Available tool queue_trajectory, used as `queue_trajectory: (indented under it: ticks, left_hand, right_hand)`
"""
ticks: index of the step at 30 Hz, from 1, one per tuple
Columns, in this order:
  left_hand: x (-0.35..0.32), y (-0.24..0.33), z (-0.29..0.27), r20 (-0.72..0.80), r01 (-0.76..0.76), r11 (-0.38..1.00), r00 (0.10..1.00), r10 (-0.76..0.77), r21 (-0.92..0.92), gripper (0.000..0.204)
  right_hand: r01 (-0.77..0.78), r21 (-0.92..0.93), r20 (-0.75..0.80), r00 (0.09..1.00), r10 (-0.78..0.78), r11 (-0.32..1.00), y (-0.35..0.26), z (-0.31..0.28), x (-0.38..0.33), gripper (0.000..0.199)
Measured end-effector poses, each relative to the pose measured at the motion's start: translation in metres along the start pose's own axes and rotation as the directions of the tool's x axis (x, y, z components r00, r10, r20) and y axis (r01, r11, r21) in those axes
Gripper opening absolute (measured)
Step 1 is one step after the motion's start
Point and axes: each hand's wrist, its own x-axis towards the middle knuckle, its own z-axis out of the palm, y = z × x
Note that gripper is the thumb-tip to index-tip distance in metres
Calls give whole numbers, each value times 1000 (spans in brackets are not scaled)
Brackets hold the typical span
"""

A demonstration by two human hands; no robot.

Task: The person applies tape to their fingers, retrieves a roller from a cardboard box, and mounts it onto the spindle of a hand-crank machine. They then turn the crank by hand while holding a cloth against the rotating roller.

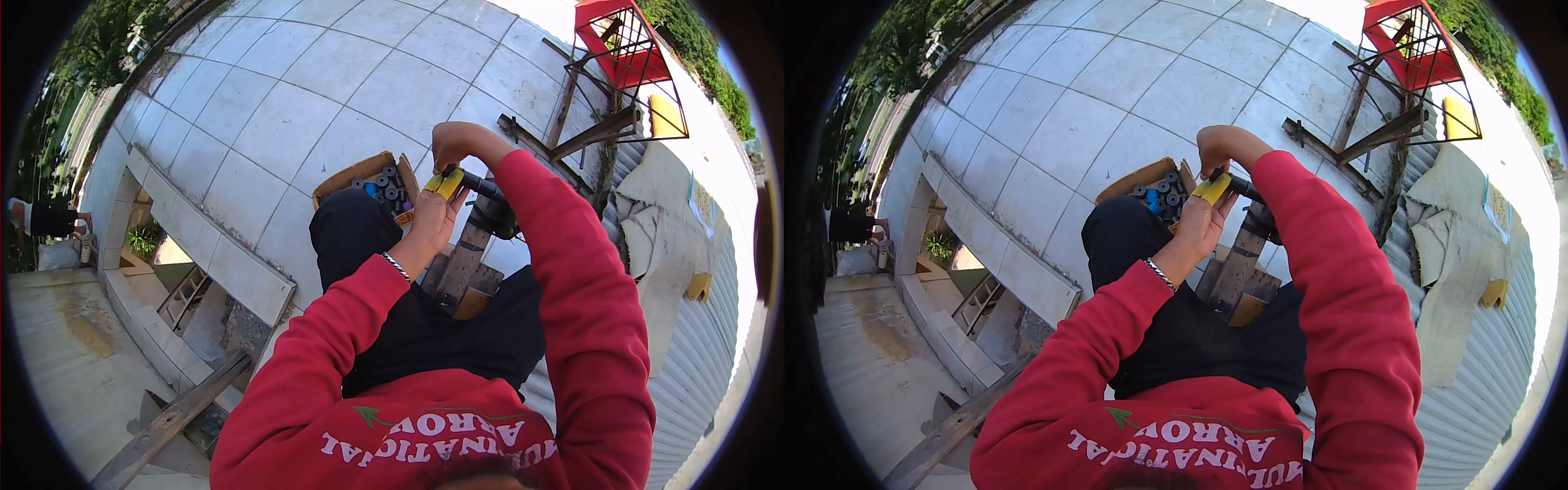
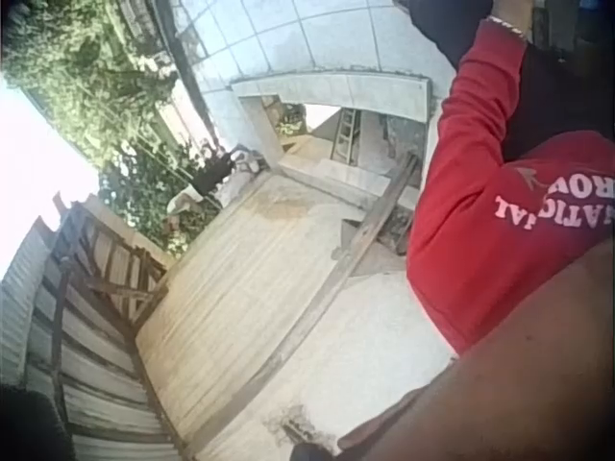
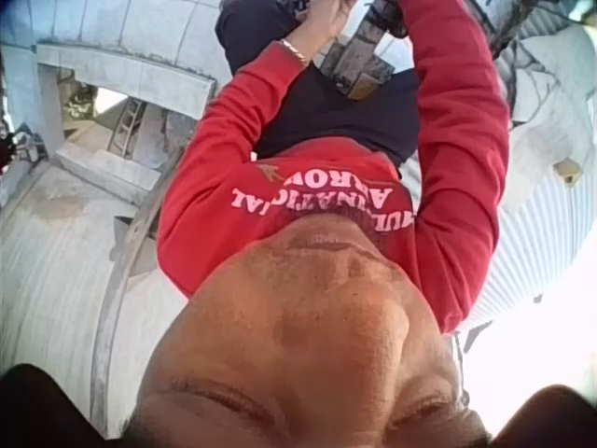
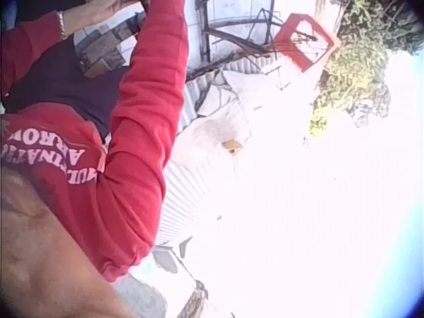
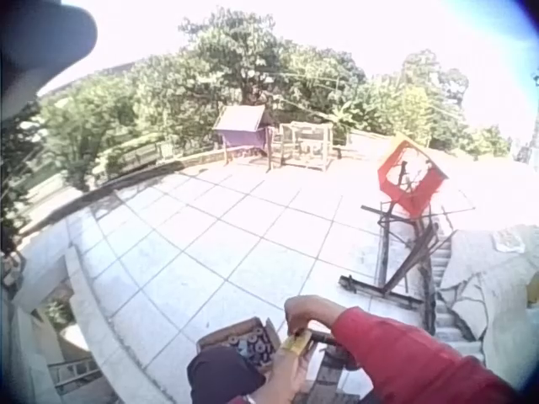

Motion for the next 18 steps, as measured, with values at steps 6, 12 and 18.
queue_trajectory:
  ticks: [6, 12, 18]
  left_hand:
    - [-4, 1, 6, -28, -25, 999, 999, 26, 37, 40]
    - [-2, -2, 5, -4, -45, 997, 999, 46, 67, 41]
    - [-1, -2, 3, 6, -88, 991, 996, 88, 106, 37]
  right_hand:
    - [-73, -92, -176, 983, 56, 993, -2, 10, -2, 44]
    - [49, 36, -129, 991, -44, 998, 6, 7, -10, 46]
    - [-126, 116, -210, 966, 148, 985, 9, 19, -13, 52]
